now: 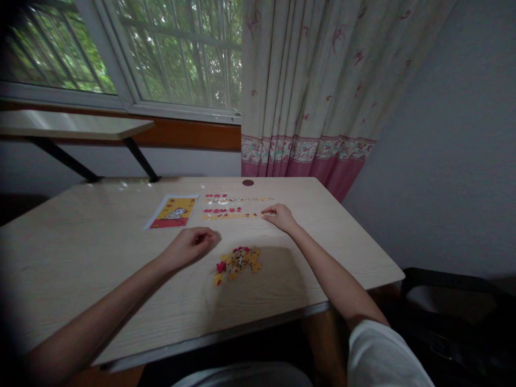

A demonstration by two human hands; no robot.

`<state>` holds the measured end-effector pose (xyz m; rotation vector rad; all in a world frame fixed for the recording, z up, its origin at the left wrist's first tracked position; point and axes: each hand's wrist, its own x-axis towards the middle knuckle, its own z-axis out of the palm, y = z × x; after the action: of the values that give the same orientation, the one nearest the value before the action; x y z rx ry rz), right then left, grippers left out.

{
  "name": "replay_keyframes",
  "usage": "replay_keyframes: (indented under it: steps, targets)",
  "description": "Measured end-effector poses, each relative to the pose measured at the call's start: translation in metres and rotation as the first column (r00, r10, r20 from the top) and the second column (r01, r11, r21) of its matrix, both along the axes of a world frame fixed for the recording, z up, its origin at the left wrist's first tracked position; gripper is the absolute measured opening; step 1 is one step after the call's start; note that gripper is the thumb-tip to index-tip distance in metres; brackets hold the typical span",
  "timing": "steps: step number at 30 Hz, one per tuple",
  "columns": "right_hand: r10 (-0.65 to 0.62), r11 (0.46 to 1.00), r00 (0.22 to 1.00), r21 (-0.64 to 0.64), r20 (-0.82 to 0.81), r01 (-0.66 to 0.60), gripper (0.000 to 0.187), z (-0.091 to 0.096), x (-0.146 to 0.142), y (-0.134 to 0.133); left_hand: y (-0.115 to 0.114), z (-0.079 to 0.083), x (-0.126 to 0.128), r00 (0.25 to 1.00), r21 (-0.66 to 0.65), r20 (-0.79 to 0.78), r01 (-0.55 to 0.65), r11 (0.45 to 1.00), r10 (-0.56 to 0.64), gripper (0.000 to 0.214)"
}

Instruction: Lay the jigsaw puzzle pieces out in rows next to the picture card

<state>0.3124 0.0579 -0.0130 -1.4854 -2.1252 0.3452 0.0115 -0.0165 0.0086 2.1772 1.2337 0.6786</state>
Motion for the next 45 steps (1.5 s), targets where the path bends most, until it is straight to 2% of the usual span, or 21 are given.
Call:
replay_keyframes:
  steps: [6,9,13,17,24,32,45]
  targets:
    - [-0.009,0.999,0.999,0.033,0.033,0.008,0.027,0.008,-0.003,-0.007,0.011,0.0,-0.016,0.961,0.249,-0.24,-0.079,0.965,0.14,0.026]
    - [0.04,0.995,0.997,0.089,0.064,-0.046,0.021,0.01,-0.008,-0.012,0.017,-0.002,-0.024,0.934,0.346,-0.292,-0.096,0.933,0.204,0.03]
    - [0.115,0.984,0.982,0.117,0.149,-0.133,0.022,0.012,-0.02,-0.019,0.022,-0.008,-0.027,0.924,0.41,-0.317,-0.07,0.909,0.214,0.032]
    - [0.141,0.98,0.959,0.101,0.244,-0.17,0.028,0.013,-0.029,-0.027,0.025,-0.012,-0.022,0.914,0.449,-0.352,-0.025,0.893,0.202,0.034]
    - [0.11,0.987,0.934,0.074,0.339,-0.143,0.035,0.011,-0.036,-0.031,0.03,-0.016,-0.013,0.867,0.431,-0.445,-0.012,0.902,0.224,0.037]
    - [0.104,0.99,0.929,0.051,0.356,-0.13,0.034,0.013,-0.036,-0.034,0.026,-0.012,-0.011,0.842,0.393,-0.496,0.0,0.92,0.212,0.036]
    - [0.165,0.982,0.927,0.029,0.336,-0.185,0.028,0.02,-0.031,-0.039,0.011,-0.002,-0.017,0.85,0.342,-0.504,0.032,0.939,0.155,0.035]
